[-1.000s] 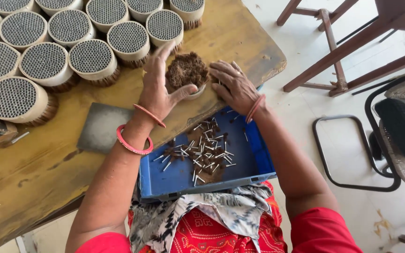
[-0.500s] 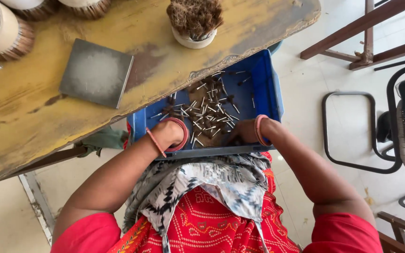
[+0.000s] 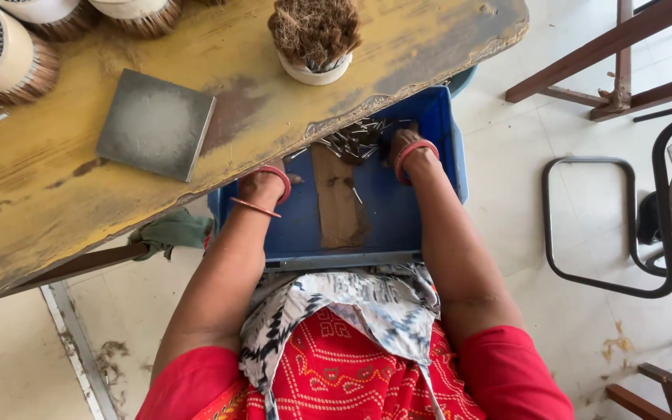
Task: The person stuffs brown fibrous material into a round brush base, presses the fiber down firmly with both hands, and sets the finished brush on the table with the other completed brushes. They then take another empty base from the blue tray and repeat the stuffing and pressing.
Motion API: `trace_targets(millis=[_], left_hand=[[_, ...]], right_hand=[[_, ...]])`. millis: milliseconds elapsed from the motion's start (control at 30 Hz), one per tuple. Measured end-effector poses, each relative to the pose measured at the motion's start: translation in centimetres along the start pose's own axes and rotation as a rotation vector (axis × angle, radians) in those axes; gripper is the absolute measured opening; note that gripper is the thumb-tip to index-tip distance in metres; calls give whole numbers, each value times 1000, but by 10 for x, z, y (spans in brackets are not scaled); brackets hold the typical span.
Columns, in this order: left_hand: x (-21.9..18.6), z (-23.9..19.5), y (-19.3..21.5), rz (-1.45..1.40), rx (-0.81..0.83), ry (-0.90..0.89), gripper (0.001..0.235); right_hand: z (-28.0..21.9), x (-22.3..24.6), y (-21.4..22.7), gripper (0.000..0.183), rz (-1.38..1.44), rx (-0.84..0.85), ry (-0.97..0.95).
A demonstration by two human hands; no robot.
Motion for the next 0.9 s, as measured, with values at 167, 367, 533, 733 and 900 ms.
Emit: trace_targets(millis=[167, 367, 533, 733, 900], left_hand=[[-49, -4, -12, 971, -205, -473, 95], [-90, -29, -47, 753, -182, -680, 110], [-81, -35, -52, 673, 64, -570, 94], [-77, -17, -57, 1026, -336, -907, 63], [-87, -28, -11, 584, -314, -612, 45]], right_hand=[[-12, 26, 24, 40, 236, -234, 115], [-58, 118, 48, 55, 358, -365, 594], [-90, 118, 77, 73, 137, -415, 561], [-100, 140, 94, 88, 232, -71, 369], [-63, 133, 62, 76, 266, -173, 509]])
Point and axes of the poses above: each hand's wrist, its own z-axis towards the middle knuckle, its own y-axis out of the back of the hand, x = y × z, the point moved 8 cm from there along z, towards the middle knuckle, and after that the axes turned 15 degrees about z, right-handed, at the moved point
